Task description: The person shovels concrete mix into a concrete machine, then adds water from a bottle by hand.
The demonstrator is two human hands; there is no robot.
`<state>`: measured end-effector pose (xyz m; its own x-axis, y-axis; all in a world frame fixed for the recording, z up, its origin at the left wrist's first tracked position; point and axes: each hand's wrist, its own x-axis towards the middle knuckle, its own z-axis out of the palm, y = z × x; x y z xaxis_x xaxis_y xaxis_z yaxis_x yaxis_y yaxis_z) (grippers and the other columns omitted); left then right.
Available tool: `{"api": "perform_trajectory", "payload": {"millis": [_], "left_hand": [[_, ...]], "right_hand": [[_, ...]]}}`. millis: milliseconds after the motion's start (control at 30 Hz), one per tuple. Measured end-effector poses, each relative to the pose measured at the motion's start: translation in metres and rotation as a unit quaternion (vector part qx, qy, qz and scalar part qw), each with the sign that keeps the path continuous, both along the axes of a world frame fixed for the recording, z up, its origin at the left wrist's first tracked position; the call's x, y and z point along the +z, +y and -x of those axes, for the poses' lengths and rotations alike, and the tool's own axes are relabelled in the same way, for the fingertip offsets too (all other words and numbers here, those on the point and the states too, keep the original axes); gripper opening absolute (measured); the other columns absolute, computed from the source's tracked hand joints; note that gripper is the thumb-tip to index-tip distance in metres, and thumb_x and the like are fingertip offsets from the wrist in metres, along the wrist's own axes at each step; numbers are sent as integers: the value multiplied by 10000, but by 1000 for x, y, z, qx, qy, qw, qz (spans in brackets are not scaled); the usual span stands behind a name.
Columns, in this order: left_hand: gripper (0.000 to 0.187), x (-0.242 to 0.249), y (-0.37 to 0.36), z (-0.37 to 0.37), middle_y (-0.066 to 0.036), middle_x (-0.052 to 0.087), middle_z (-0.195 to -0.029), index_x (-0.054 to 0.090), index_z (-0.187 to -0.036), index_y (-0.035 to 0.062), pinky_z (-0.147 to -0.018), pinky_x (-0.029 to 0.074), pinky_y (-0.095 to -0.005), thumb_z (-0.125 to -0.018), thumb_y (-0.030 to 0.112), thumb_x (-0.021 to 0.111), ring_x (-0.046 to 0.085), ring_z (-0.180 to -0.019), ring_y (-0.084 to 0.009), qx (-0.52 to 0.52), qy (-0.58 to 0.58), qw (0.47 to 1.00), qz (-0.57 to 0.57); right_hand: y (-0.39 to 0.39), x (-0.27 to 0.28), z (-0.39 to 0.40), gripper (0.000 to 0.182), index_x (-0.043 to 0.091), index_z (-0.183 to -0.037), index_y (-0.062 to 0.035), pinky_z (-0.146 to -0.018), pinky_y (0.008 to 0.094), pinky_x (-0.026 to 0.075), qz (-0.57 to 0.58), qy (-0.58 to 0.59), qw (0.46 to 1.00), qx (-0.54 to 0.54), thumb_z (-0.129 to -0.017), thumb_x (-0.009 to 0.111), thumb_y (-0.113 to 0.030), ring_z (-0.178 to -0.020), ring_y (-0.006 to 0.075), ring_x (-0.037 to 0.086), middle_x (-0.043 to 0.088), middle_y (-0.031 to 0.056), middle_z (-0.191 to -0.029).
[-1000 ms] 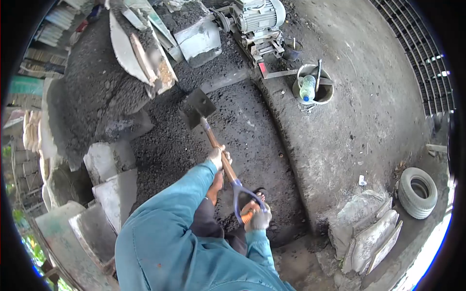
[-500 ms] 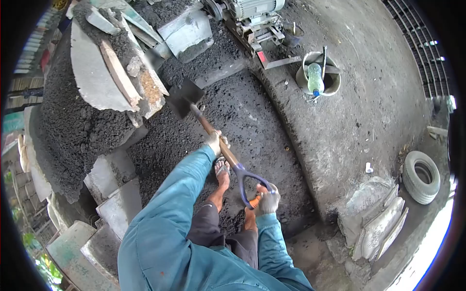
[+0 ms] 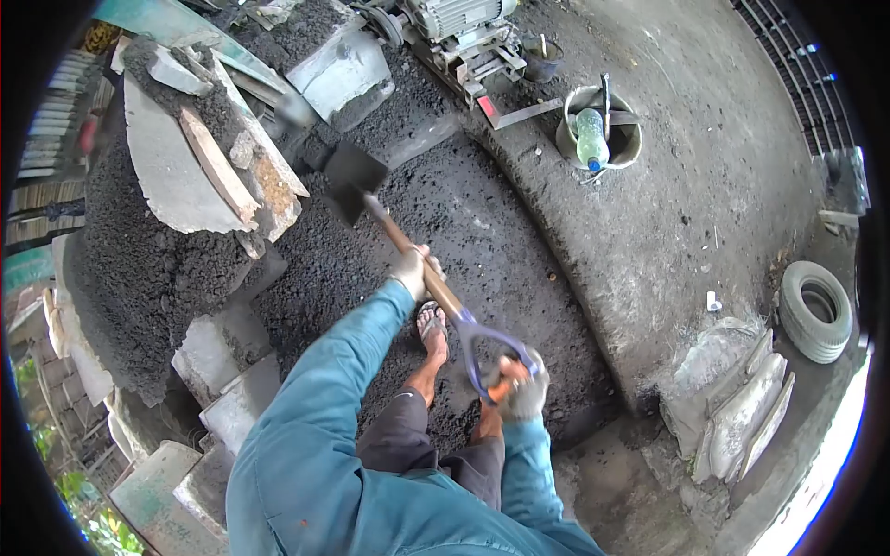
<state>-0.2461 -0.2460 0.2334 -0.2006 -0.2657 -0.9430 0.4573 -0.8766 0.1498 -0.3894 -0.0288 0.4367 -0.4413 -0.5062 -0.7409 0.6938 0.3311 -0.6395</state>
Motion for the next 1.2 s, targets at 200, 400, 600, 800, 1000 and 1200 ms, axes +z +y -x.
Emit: {"api": "perform_trajectory", "payload": {"millis": [200, 400, 600, 800, 1000, 1200], "left_hand": [[133, -9, -15, 2, -49, 521, -705, 453, -985, 129, -547, 487, -465, -960, 212, 554, 534, -551, -239, -38, 9, 998, 54], [140, 2, 33, 22, -18, 502, -644, 472, -847, 171, -514, 459, -403, -952, 245, 528, 504, -513, -182, 35, 16, 999, -39], [26, 7, 211, 130, -95, 511, -681, 456, -973, 185, -562, 484, -534, -963, 204, 469, 535, -564, -295, -53, 51, 983, -170], [221, -72, 156, 73, -66, 501, -646, 466, -851, 137, -546, 448, -444, -975, 320, 461, 496, -552, -264, -10, 42, 997, -62], [297, -18, 144, -40, -87, 576, -813, 488, -1012, 98, -740, 550, -412, -1028, 395, 490, 596, -735, -260, -21, 56, 994, -88], [407, 90, 233, -62, -46, 569, -694, 547, -940, 142, -491, 489, -366, -1029, 518, 418, 540, -524, -187, -93, -15, 996, 2]], "right_hand": [[-20, 9, -21, 237, 650, -988, 11, -687, 308, 514, -23, 45, 999, -18, -779, 701, -87, -797, 168, 633, 652, 58, -861], [26, 13, 25, 251, 635, -1020, 26, -645, 293, 515, -32, 54, 996, 65, -777, 695, 6, -748, 162, 639, 639, 57, -828], [173, 61, 97, 219, 608, -937, 37, -474, 323, 514, -105, 47, 991, -74, -731, 668, -6, -511, 199, 594, 620, 97, -709], [78, -16, 74, 184, 606, -1010, 59, -494, 314, 520, -90, 29, 995, -36, -826, 598, 71, -554, 173, 603, 623, 86, -738], [74, -115, -54, 170, 661, -1000, 14, -534, 316, 512, 5, 41, 995, 92, -849, 696, -58, -583, 178, 628, 651, 78, -757], [93, -58, -108, 156, 651, -1042, 20, -485, 287, 497, -70, -139, 988, 7, -888, 628, 21, -561, 170, 606, 627, 66, -761]]}}
